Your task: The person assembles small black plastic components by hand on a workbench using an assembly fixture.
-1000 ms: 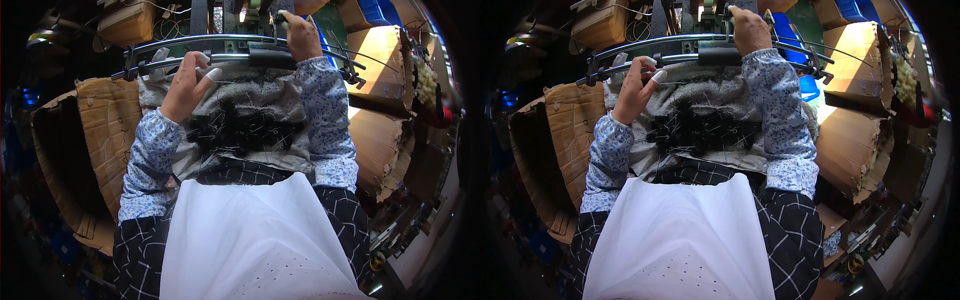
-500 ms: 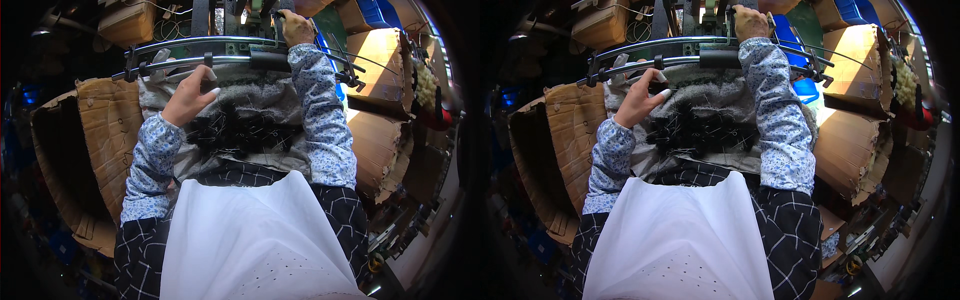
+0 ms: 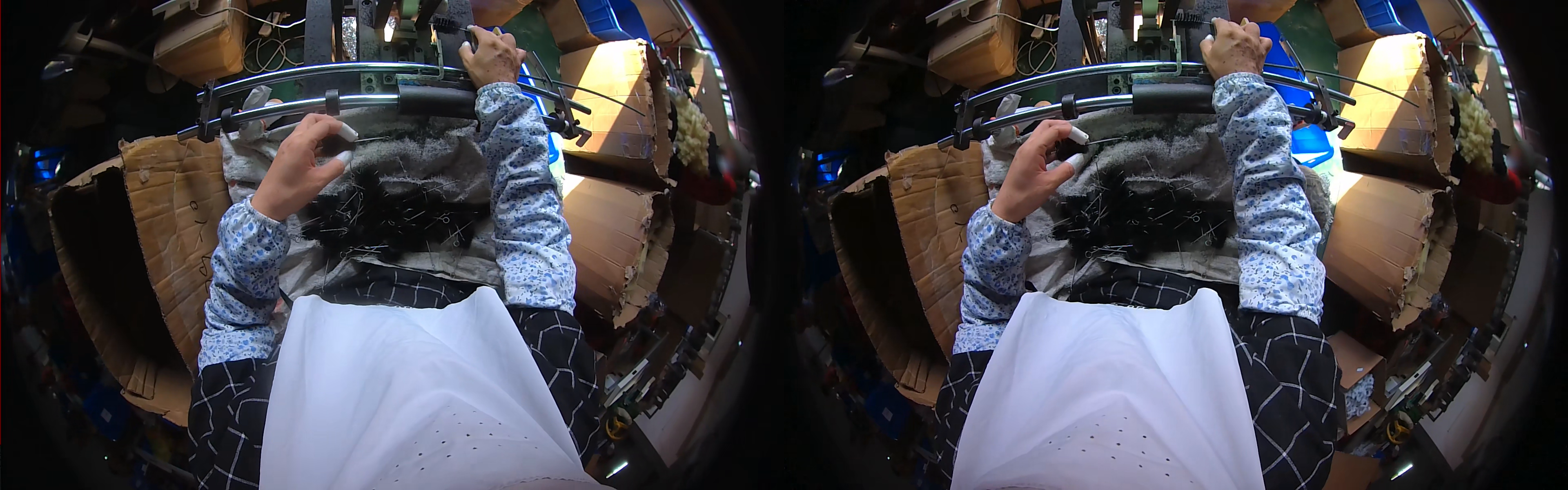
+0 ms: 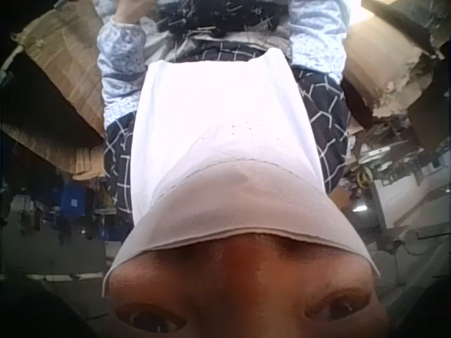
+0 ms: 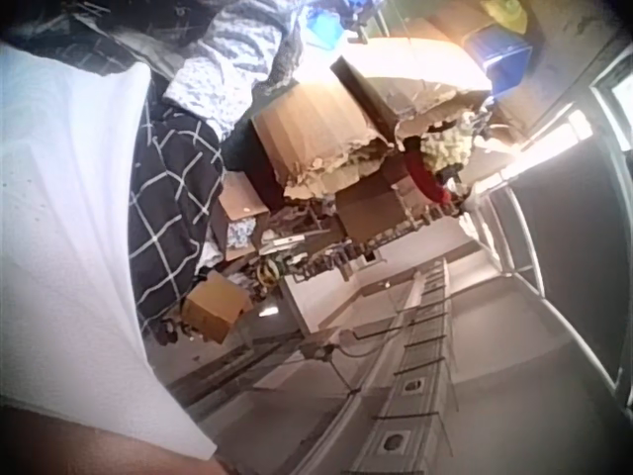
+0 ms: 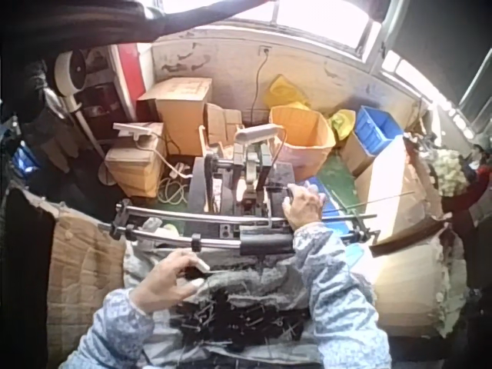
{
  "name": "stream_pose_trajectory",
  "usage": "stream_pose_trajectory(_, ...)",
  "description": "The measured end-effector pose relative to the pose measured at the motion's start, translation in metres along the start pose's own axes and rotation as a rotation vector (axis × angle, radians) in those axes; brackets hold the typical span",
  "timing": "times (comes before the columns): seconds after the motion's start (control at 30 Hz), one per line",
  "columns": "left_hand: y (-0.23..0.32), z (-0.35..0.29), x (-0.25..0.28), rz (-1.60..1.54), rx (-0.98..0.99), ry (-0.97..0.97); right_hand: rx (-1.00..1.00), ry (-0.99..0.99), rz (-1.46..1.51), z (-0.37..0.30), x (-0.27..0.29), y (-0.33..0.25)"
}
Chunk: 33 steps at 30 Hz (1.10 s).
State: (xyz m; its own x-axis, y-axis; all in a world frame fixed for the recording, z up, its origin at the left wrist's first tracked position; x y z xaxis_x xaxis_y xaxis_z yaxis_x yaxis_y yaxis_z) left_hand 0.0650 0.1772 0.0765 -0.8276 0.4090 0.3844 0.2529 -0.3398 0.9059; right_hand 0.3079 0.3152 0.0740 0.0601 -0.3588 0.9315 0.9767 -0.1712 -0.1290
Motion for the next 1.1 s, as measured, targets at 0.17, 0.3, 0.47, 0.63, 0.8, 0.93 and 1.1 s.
stream_pose_trajectory(0.17, 0.002, 0.001, 0.001, -0.129, 0.095, 0.052, 0.02, -0.003, 0.062, -0.007, 0.003, -0.033)
stream_pose_trajectory(0.3, 0.009, 0.005, 0.001, -0.075, 0.026, 0.027, 0.062, -0.032, 0.058, -0.013, -0.002, -0.061)
stream_pose_trajectory(0.47, 0.023, 0.01, -0.004, -0.006, -0.093, -0.021, 0.079, 0.003, -0.01, -0.014, -0.002, -0.065)
stream_pose_trajectory(0.63, 0.031, 0.007, 0.005, 0.131, -0.254, -0.014, 0.079, 0.048, -0.015, -0.006, 0.005, -0.027)
stream_pose_trajectory(0.8, 0.012, 0.007, 0.005, -0.151, -0.033, 0.024, 0.034, -0.101, -0.091, 0.022, -0.006, 0.013)
stream_pose_trajectory(0.93, 0.012, 0.014, 0.005, -0.135, -0.115, 0.028, 0.293, -0.449, 0.732, 0.034, 0.004, 0.023)
stream_pose_trajectory(1.1, 0.021, 0.014, 0.005, -0.113, -0.128, 0.018, 0.119, -0.153, -0.121, 0.064, 0.003, 0.049)
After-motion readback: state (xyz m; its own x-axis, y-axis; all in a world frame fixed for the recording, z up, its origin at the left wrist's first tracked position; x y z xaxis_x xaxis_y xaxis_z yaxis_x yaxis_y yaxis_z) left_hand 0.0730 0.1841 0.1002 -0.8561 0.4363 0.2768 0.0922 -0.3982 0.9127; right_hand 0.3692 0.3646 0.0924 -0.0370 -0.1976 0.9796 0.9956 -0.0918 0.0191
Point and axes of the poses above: each hand's wrist, its own z-axis towards the middle knuckle, its own x-axis out of the back of the hand, y = z × x, the point moved 8 cm from there along z, towards the middle knuckle, and after that the axes turned 15 degrees about -x, right-handed, at the moved point
